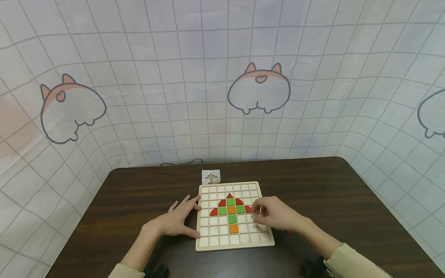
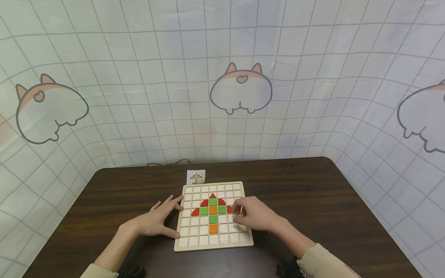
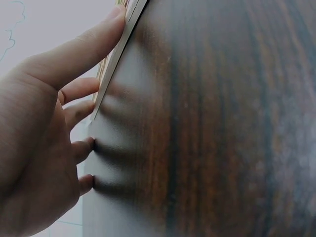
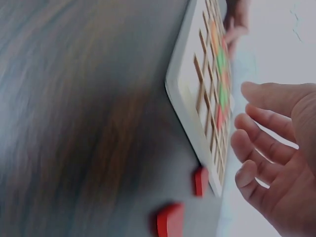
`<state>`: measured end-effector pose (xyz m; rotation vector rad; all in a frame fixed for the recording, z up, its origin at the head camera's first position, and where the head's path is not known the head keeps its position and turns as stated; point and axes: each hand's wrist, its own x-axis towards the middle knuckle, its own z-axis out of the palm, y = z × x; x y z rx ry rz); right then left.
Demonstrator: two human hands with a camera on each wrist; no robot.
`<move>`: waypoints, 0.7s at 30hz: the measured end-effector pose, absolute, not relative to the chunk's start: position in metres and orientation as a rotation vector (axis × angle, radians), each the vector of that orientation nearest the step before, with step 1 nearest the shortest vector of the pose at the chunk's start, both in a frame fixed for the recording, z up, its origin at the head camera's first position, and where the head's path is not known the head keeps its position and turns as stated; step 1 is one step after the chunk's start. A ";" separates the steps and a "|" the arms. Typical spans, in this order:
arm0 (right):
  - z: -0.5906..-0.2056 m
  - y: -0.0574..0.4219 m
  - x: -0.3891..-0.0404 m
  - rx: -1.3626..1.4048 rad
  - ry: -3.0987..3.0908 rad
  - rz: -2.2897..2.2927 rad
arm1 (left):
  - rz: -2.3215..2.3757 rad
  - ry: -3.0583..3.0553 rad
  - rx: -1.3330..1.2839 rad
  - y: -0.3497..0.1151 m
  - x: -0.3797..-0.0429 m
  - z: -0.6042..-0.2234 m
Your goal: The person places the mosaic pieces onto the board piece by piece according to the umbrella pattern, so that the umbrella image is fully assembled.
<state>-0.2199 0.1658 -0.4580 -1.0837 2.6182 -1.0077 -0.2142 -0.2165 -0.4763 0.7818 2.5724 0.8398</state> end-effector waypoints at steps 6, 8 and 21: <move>-0.451 0.192 -0.219 -1.006 2.609 -1.030 | 0.841 2.567 0.784 -0.217 -0.215 -0.476; -0.449 0.199 -0.219 -0.989 2.598 -1.035 | 0.843 2.566 0.784 -0.217 -0.215 -0.476; -0.448 0.250 -0.212 -1.075 2.606 -0.956 | 0.843 2.574 0.789 -0.218 -0.216 -0.477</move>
